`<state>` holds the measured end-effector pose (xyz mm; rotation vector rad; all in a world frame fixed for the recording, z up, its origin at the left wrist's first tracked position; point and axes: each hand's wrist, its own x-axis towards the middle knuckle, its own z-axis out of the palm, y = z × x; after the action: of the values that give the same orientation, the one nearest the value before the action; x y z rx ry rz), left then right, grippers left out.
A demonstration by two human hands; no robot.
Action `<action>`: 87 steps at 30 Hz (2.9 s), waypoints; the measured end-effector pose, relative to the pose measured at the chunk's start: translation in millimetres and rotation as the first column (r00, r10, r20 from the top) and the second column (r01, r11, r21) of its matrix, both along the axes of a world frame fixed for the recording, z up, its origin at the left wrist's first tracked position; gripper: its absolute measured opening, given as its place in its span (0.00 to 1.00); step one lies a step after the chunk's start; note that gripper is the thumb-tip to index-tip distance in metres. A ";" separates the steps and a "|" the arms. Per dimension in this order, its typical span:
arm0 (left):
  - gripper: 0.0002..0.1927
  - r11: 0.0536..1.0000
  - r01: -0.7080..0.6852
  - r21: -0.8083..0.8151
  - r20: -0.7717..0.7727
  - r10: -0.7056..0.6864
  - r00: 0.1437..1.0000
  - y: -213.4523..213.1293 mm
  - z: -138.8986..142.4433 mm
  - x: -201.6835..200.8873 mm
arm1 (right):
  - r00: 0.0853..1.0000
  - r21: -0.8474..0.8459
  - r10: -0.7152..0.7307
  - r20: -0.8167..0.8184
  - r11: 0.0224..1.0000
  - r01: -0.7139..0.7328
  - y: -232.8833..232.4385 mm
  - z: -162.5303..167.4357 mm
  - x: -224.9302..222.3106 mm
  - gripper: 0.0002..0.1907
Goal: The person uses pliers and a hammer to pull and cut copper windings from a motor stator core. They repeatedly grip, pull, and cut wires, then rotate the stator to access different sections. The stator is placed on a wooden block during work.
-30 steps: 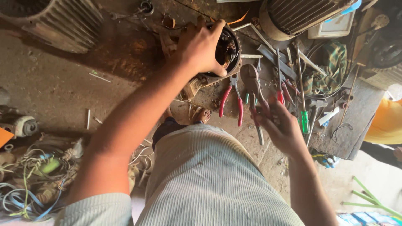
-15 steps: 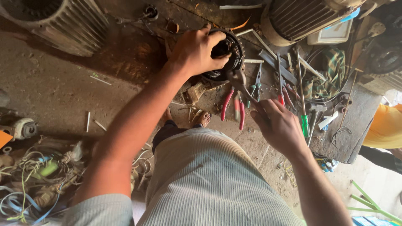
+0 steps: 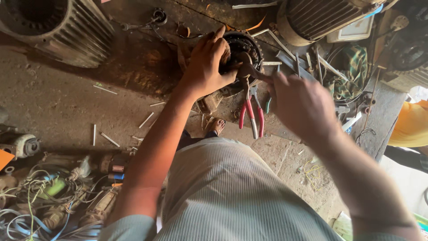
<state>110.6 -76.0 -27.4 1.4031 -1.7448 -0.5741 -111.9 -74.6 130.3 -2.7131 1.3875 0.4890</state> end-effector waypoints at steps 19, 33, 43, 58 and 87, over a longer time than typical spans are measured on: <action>0.21 0.670 0.342 -0.659 0.496 0.045 0.867 44.2 -38.8 -113.5 | 0.459 0.938 -0.859 -0.227 -0.066 0.340 33.4 -89.4 -93.6 0.32; 0.16 0.601 0.333 -0.727 0.517 0.160 0.841 46.3 -37.9 -104.1 | 0.452 0.966 -0.890 -0.061 0.061 0.252 54.5 -136.1 -90.4 0.23; 0.17 0.631 0.349 -0.693 0.611 0.256 0.749 69.0 -38.5 -125.0 | 0.553 0.977 -0.809 0.199 0.205 -0.052 68.6 -162.4 -118.2 0.24; 0.12 0.544 0.242 -0.803 0.495 0.383 0.780 66.3 -62.3 -142.7 | 0.253 0.883 -0.871 0.421 0.458 0.108 83.2 -169.3 -72.5 0.43; 0.34 0.946 -0.267 -0.185 -0.015 0.269 0.963 40.1 -0.8 -32.9 | 0.897 0.373 -0.408 0.170 0.869 0.324 22.4 -96.0 -51.6 0.17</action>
<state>77.7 -35.9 -28.2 1.4789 -1.5372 -0.2492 -163.5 -52.2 34.3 -2.0884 1.5385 0.3117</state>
